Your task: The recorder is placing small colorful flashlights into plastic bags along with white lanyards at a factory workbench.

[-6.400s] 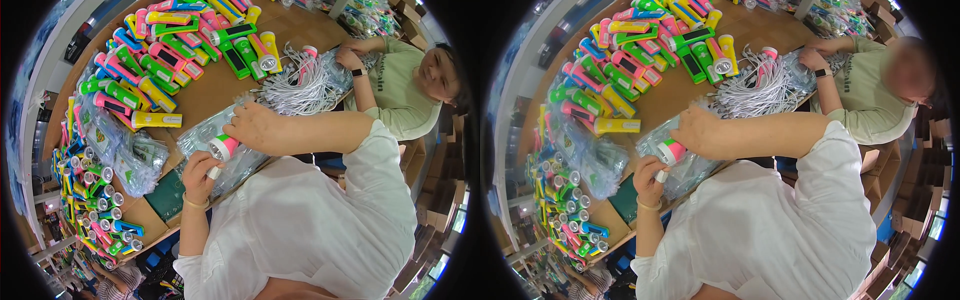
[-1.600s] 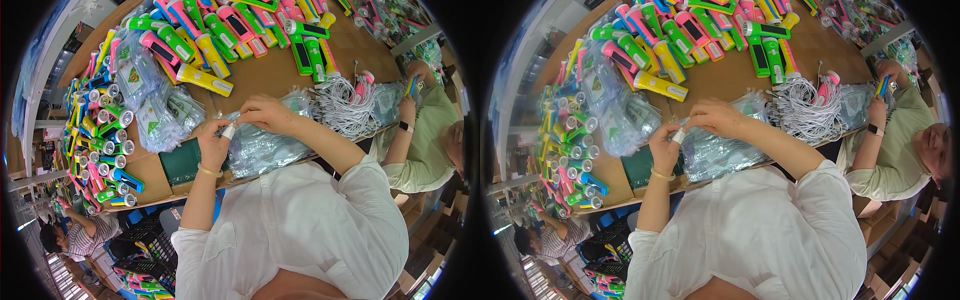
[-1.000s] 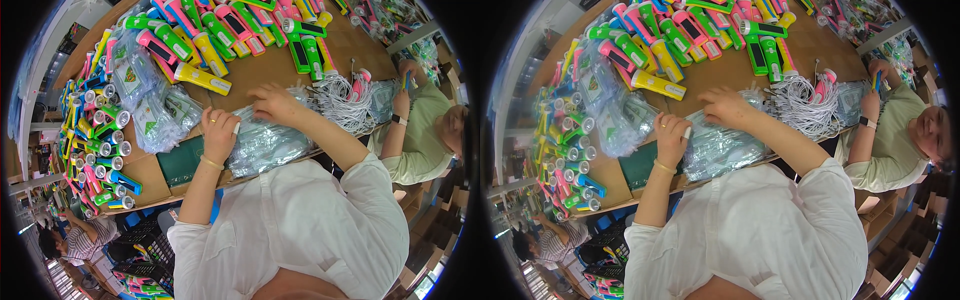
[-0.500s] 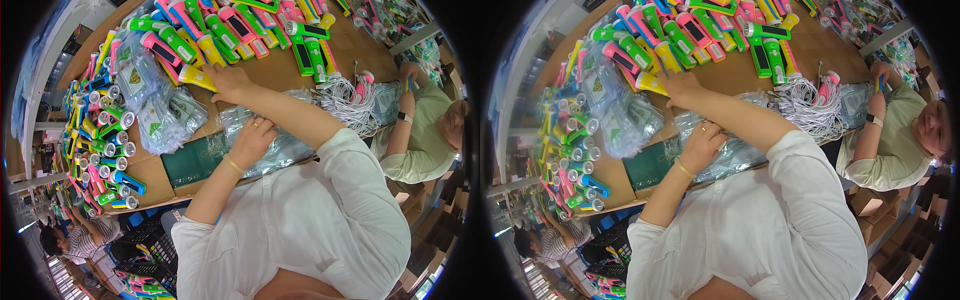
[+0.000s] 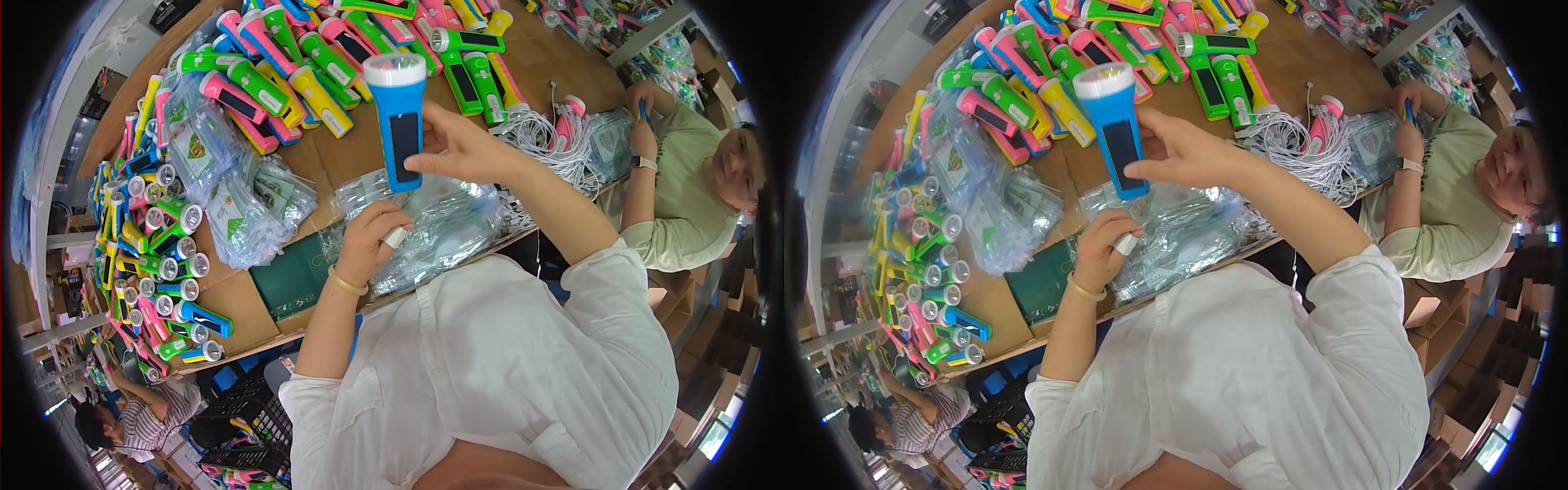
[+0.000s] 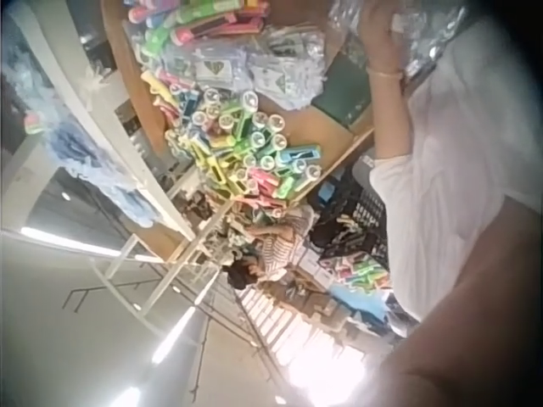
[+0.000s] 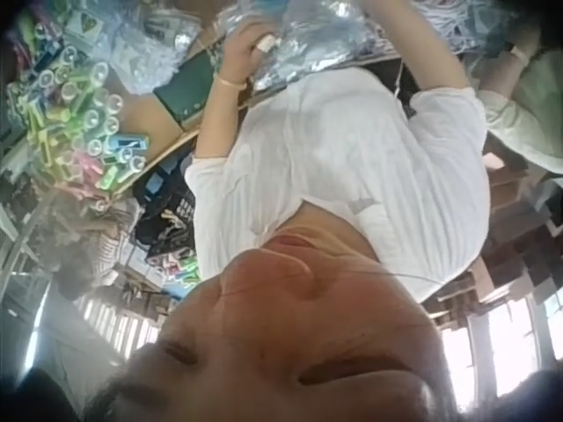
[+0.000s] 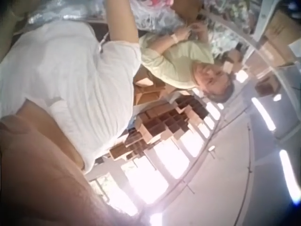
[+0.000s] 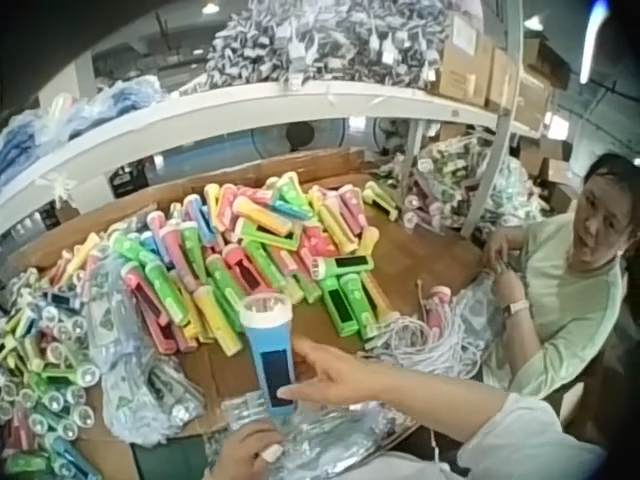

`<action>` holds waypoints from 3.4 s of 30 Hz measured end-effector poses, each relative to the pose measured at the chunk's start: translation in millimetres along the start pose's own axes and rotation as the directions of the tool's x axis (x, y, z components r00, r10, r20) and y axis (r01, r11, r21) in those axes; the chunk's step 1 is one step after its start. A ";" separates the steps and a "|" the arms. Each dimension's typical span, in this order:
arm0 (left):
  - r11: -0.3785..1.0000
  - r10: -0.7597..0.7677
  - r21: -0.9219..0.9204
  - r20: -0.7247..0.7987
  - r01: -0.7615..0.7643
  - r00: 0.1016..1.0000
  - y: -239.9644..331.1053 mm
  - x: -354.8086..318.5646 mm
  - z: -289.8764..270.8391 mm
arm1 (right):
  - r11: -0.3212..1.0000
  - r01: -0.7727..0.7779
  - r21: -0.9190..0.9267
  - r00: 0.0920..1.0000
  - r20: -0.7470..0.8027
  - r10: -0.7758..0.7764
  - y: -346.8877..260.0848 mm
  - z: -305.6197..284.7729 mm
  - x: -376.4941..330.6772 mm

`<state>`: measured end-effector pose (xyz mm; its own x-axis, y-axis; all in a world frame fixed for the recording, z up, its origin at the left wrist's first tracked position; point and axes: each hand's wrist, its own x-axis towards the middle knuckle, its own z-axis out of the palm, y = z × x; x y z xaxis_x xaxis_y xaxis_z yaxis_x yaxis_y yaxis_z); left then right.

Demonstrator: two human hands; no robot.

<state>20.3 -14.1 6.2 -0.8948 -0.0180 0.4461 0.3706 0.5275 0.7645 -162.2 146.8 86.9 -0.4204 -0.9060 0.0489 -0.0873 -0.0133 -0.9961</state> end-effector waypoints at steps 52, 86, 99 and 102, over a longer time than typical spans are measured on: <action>0.997 -0.059 0.053 -0.026 0.060 0.998 20.8 3.2 9.9 | 0.881 -0.085 -0.466 0.785 -0.576 -0.229 -34.8 -184.8 -113.5; 0.907 -0.410 -0.019 -0.273 0.422 0.870 28.0 -24.3 11.4 | 0.854 -0.153 -0.496 0.982 0.019 0.187 -20.8 -28.3 -93.0; 0.957 -0.271 0.006 -0.329 0.289 0.905 61.2 -13.0 17.5 | 0.883 0.189 -0.430 0.969 0.227 -0.097 20.4 33.8 -43.1; 0.964 -0.256 -0.021 -0.332 0.265 0.908 58.0 -18.3 17.5 | 0.843 0.255 -0.474 0.960 0.230 -0.161 24.0 25.6 -49.1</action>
<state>53.8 31.7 34.2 -0.8247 -0.4334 0.3634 0.1259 0.4857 0.8650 -120.5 180.1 58.7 -0.1814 -0.9648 0.1905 -0.6091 -0.0418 -0.7920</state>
